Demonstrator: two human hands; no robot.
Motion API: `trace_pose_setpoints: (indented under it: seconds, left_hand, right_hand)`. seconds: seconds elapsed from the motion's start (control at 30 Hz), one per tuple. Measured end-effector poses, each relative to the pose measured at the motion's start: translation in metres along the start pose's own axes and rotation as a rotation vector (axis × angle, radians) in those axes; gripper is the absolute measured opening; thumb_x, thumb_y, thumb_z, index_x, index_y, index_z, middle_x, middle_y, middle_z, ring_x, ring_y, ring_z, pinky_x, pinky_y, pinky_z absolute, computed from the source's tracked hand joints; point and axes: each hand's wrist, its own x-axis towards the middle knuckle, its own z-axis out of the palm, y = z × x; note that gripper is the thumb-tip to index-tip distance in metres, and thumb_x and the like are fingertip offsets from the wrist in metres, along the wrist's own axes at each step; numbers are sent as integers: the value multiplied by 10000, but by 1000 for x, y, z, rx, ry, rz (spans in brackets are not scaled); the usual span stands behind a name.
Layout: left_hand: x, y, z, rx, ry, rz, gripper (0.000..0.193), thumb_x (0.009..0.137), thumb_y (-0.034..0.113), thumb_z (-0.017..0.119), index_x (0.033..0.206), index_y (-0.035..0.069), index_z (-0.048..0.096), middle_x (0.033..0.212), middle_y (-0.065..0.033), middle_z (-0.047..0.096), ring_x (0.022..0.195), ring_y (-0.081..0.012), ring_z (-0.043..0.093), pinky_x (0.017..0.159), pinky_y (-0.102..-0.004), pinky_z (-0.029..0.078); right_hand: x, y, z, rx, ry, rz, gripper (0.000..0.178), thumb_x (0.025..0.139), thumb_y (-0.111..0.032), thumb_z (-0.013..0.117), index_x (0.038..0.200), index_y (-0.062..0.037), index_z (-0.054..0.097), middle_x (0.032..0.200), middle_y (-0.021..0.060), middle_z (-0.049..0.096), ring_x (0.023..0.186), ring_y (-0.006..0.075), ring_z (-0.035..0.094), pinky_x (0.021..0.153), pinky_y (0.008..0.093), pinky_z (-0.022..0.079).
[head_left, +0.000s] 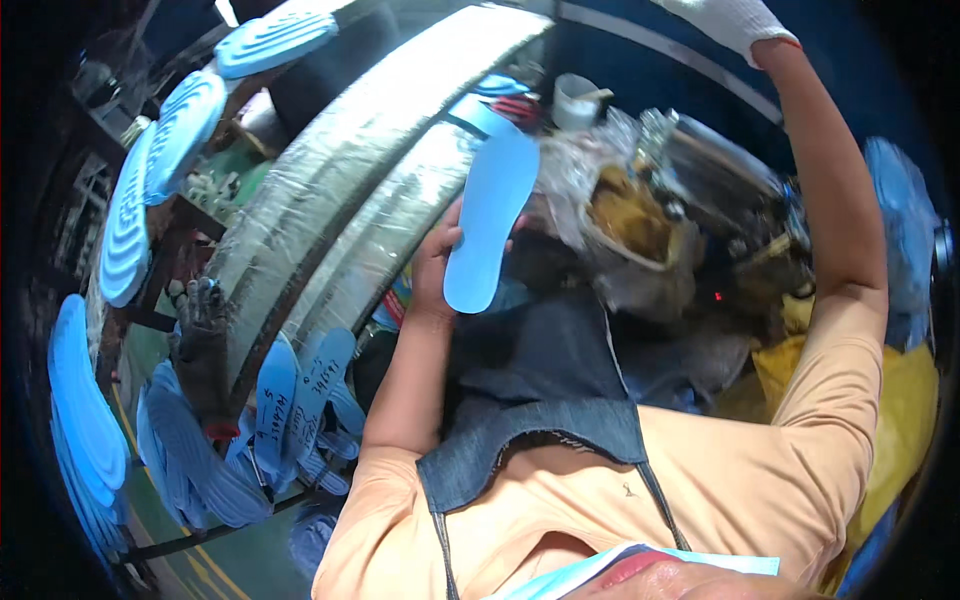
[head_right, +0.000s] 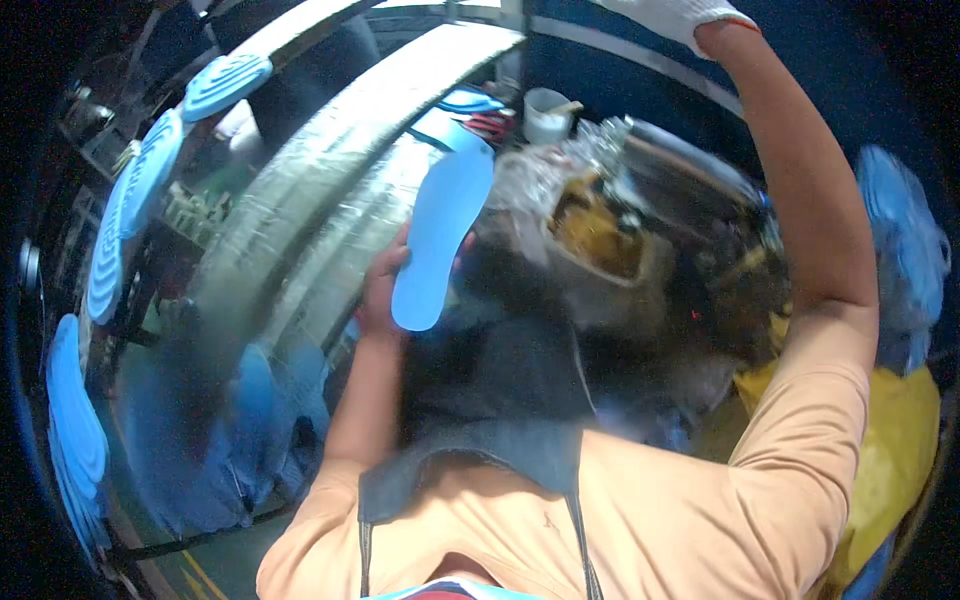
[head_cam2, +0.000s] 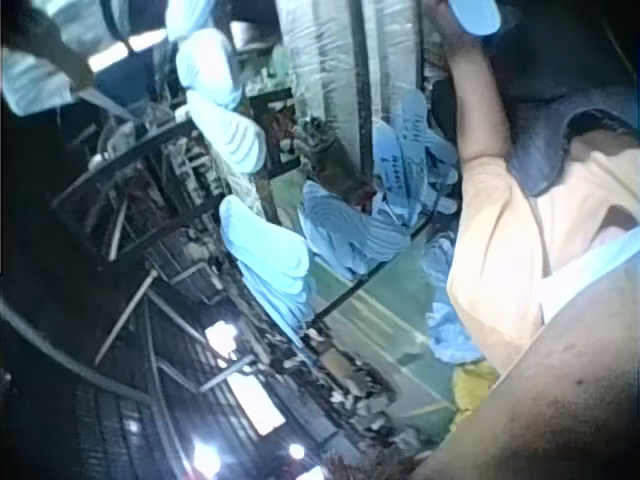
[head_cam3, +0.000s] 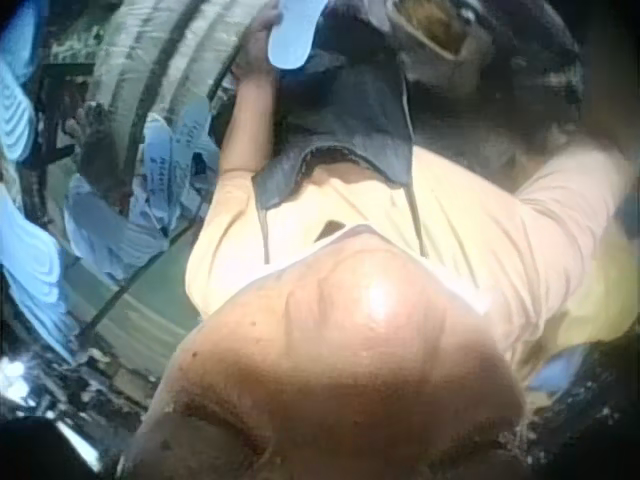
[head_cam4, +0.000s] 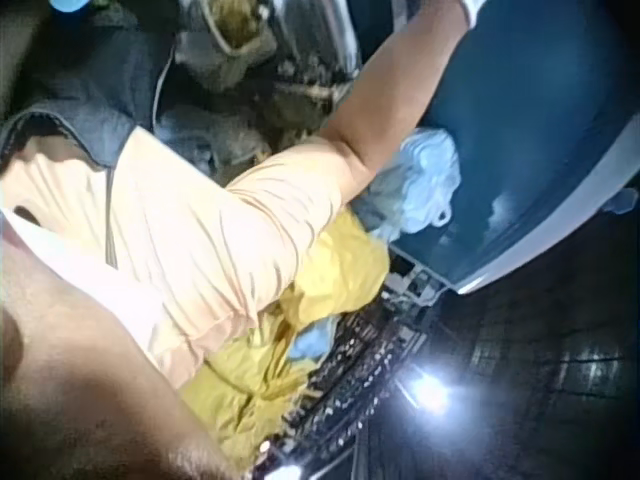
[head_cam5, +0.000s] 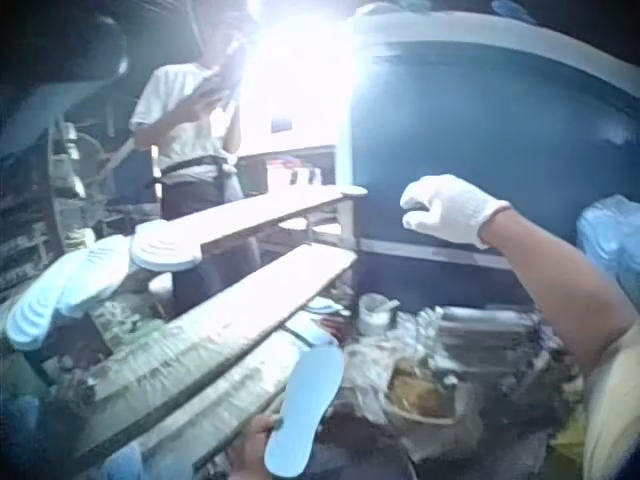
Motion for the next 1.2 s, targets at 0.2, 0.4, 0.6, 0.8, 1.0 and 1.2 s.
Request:
trace_pose_setpoints:
  seconds: [0.2,0.4,0.6,0.8,1.0,1.2]
  left_hand:
    - [-10,-70,143,-305,-267,-258,719,850,192,504,1502,9,262,1406,-308,430,1250,-442,527,944,-456,554]
    - [28,-134,179,-360,-161,-422,488,912,134,390,1359,-57,427,1192,-256,602,1034,-354,647,900,-444,554]
    - [36,-152,180,-66,114,-464,447,1037,341,396,1279,-13,521,1151,-205,631,984,-297,649,900,-414,531]
    - [9,-142,92,127,273,-440,362,1005,307,477,1231,38,565,1085,-105,668,971,-188,625,860,-350,490]
    - [-14,-122,43,227,423,-391,292,968,222,526,1192,46,592,1108,-115,648,957,-203,619,843,-336,497]
    - [-14,-123,-24,233,479,-349,207,986,167,485,1130,85,607,986,-44,679,840,-125,639,728,-273,502]
  right_hand:
    - [-109,27,-79,36,-144,138,387,843,-325,637,1071,-14,679,1060,194,687,1015,359,643,899,392,506]
    - [-145,53,-72,47,-264,132,374,858,-332,618,1069,-31,686,1075,176,687,1023,347,641,911,396,499]
    - [-169,82,-31,124,-356,162,311,929,-201,592,1189,-37,637,1147,155,675,1076,313,639,961,388,500]
    - [-151,99,11,422,-586,196,229,892,-56,595,1097,-28,691,1027,84,708,952,208,650,910,332,509]
    - [-125,93,8,644,-1032,527,422,836,-236,698,1235,-100,673,1187,83,673,1107,210,602,990,387,459]
    - [-96,97,29,419,-994,535,375,788,-175,609,1129,-38,683,1069,121,690,1004,240,627,901,380,489]
